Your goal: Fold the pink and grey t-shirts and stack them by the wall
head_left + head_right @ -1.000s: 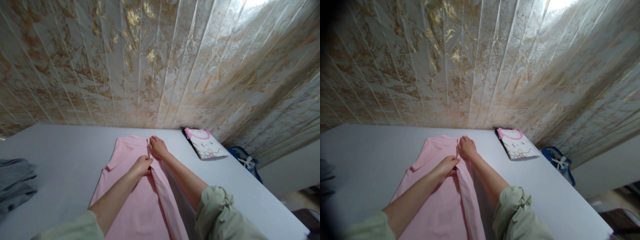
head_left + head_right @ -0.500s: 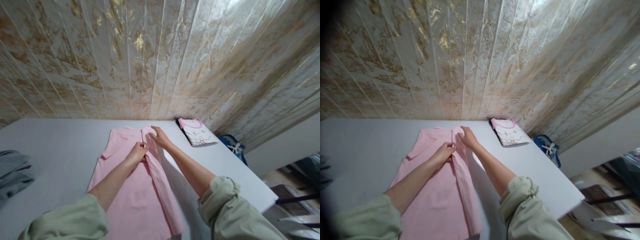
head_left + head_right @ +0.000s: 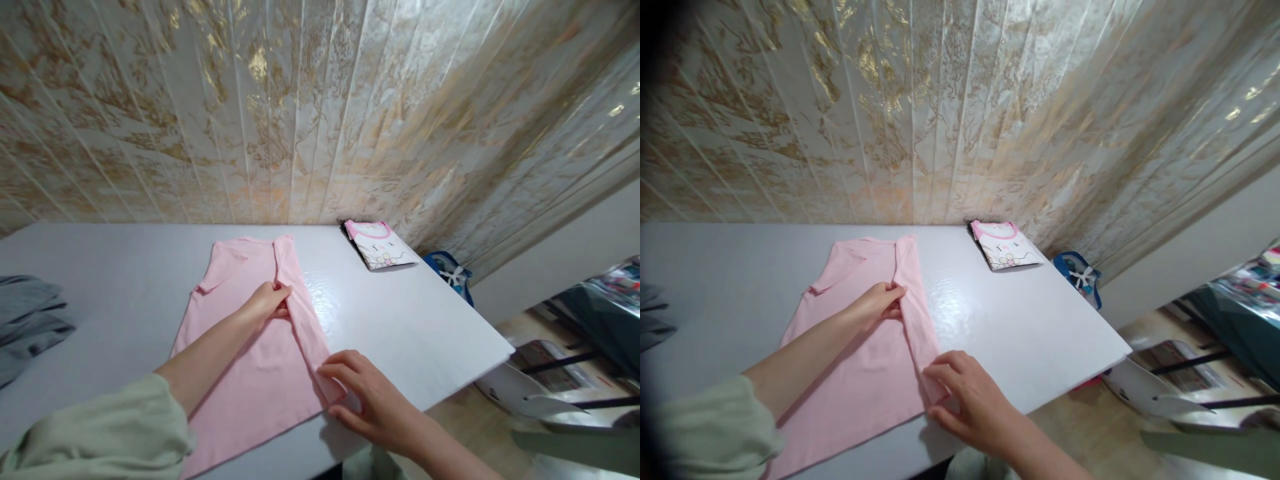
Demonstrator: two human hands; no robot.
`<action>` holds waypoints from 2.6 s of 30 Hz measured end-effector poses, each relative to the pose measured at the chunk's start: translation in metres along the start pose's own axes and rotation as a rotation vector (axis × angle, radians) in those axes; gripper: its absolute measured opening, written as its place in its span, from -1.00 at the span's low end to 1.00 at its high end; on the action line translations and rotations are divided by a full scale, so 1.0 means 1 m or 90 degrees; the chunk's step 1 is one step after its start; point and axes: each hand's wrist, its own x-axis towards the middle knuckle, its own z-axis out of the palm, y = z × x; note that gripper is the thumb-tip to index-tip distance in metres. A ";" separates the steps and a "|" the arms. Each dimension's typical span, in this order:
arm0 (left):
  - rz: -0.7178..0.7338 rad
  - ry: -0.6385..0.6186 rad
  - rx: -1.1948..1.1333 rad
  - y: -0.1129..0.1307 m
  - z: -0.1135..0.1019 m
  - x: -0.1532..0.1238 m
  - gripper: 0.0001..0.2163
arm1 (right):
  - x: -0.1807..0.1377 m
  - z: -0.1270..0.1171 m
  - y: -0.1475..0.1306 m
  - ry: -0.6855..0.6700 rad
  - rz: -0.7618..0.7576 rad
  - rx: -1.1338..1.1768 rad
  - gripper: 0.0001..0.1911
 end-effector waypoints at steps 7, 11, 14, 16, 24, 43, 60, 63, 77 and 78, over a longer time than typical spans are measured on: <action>-0.075 -0.104 0.038 -0.015 0.013 -0.043 -0.90 | -0.007 0.027 0.017 0.067 -0.012 -0.061 -0.43; -0.080 -0.113 0.025 -0.017 0.019 -0.055 -0.93 | -0.002 0.031 0.016 0.121 0.000 -0.064 -0.52; -0.045 -0.126 0.005 -0.018 0.018 -0.064 -0.88 | 0.000 0.028 0.011 0.179 -0.006 -0.007 -0.67; 0.083 -0.116 0.090 -0.024 0.013 -0.072 -0.82 | 0.001 0.025 0.008 0.229 -0.012 0.070 -0.78; 0.417 -0.071 0.748 -0.078 0.005 -0.119 -0.65 | 0.005 0.020 -0.003 0.303 -0.015 0.213 -0.80; 0.496 -0.302 0.702 -0.078 -0.014 -0.197 -0.80 | 0.017 0.027 -0.006 0.106 -0.143 -0.054 -0.75; 0.584 -0.065 0.698 -0.097 -0.007 -0.157 -0.83 | 0.055 0.000 0.008 0.096 -0.119 -0.053 -0.68; 0.649 -0.036 0.710 -0.108 -0.008 -0.154 -0.79 | 0.086 0.006 0.015 0.044 -0.108 -0.174 -0.65; 0.453 -0.177 0.747 -0.068 -0.019 -0.159 -0.85 | 0.143 0.026 0.031 0.027 -0.063 -0.276 -0.49; 0.428 -0.157 0.753 -0.056 -0.024 -0.154 -0.84 | 0.142 0.025 0.031 0.027 -0.064 -0.272 -0.50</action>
